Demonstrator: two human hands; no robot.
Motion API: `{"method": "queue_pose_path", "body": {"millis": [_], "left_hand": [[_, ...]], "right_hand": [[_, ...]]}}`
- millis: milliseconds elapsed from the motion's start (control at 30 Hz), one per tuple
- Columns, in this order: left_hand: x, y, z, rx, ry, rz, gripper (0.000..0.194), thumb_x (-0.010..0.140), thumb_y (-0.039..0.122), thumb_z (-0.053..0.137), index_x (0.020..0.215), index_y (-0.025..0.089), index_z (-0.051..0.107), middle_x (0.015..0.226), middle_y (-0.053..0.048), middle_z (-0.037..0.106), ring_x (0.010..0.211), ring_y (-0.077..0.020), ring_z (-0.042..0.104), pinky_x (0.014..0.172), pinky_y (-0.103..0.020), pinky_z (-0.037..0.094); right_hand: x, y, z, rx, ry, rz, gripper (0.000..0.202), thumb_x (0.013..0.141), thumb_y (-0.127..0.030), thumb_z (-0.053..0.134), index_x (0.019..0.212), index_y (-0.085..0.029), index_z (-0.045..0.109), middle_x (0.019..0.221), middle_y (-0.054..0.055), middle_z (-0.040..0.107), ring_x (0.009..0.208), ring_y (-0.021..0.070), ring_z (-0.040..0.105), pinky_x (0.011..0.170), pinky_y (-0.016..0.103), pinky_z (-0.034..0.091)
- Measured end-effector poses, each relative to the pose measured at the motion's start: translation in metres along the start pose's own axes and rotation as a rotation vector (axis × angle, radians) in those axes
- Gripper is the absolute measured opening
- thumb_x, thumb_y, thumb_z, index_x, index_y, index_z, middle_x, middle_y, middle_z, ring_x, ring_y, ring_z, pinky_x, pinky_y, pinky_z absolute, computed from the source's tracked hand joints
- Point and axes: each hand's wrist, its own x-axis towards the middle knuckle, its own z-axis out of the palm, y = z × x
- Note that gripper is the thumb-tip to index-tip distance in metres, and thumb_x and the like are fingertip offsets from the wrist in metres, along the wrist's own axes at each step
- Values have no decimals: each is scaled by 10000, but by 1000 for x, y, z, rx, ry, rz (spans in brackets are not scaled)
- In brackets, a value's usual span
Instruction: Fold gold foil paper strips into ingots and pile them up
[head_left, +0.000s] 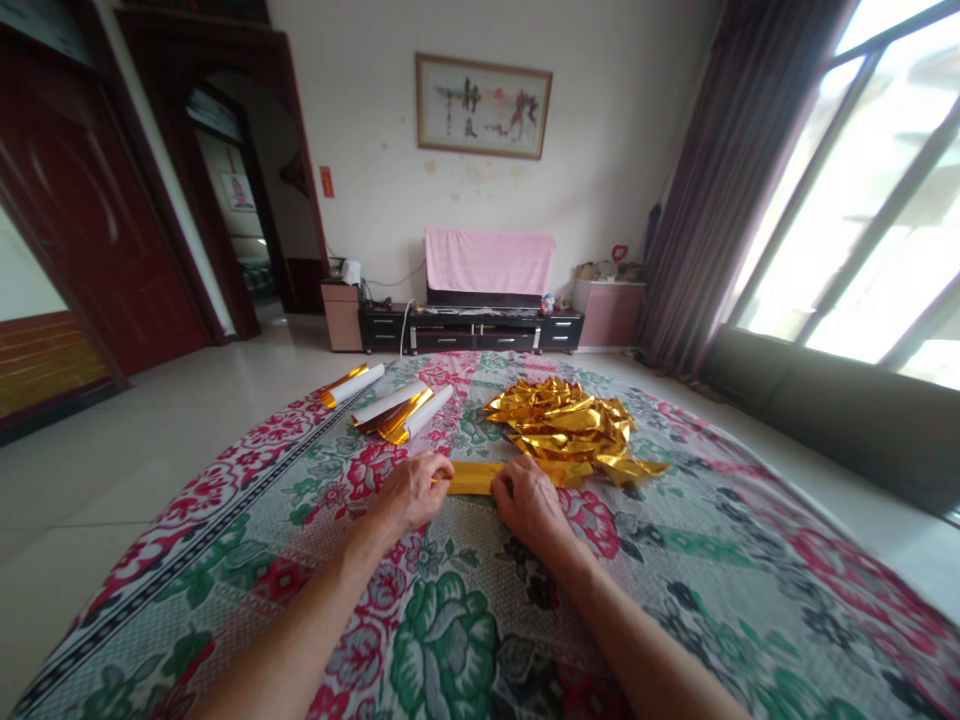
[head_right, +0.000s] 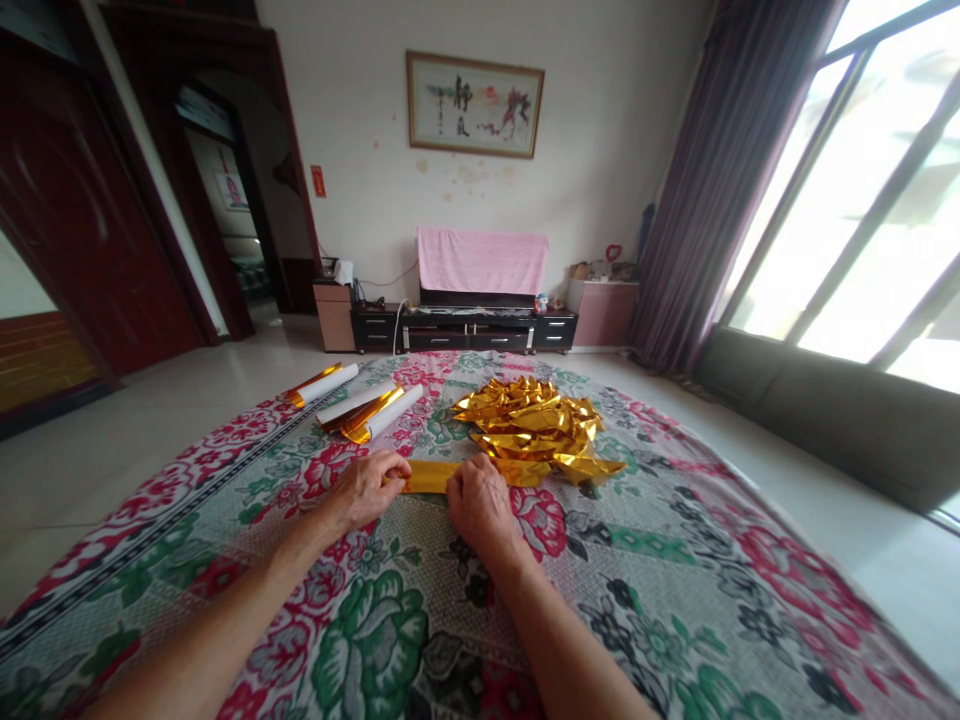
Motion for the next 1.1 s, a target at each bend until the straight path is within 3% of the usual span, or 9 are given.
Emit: {"method": "queue_pose_path", "body": {"millis": [333,600,1100], "left_hand": [[-3,2,-16,-105,-46,-11,223,728,106,477,837,191,652,860,-9,678,774,-121,606,731,-213,451],[-2,4,-12,32,-55,3,217,725,105,463,734,200,657,775,-15,640,702,-131,575,686,-238,434],[-2,2,-9,77,-72,-14,235,734,117,439,753,208,655,787,-18,621,736,-142,561,702,-249,417]], "right_hand": [[0,1,1,-17,-1,-1,179,807,-211,477,676,-159,588,751,37,553,715,119,530,639,205,351],[1,0,1,-30,-15,34,172,793,-217,489,677,-160,602,755,35,564,716,119,533,638,203,344],[1,2,2,-49,-36,46,196,814,-245,471,705,-160,611,779,37,571,734,116,539,648,203,333]]}}
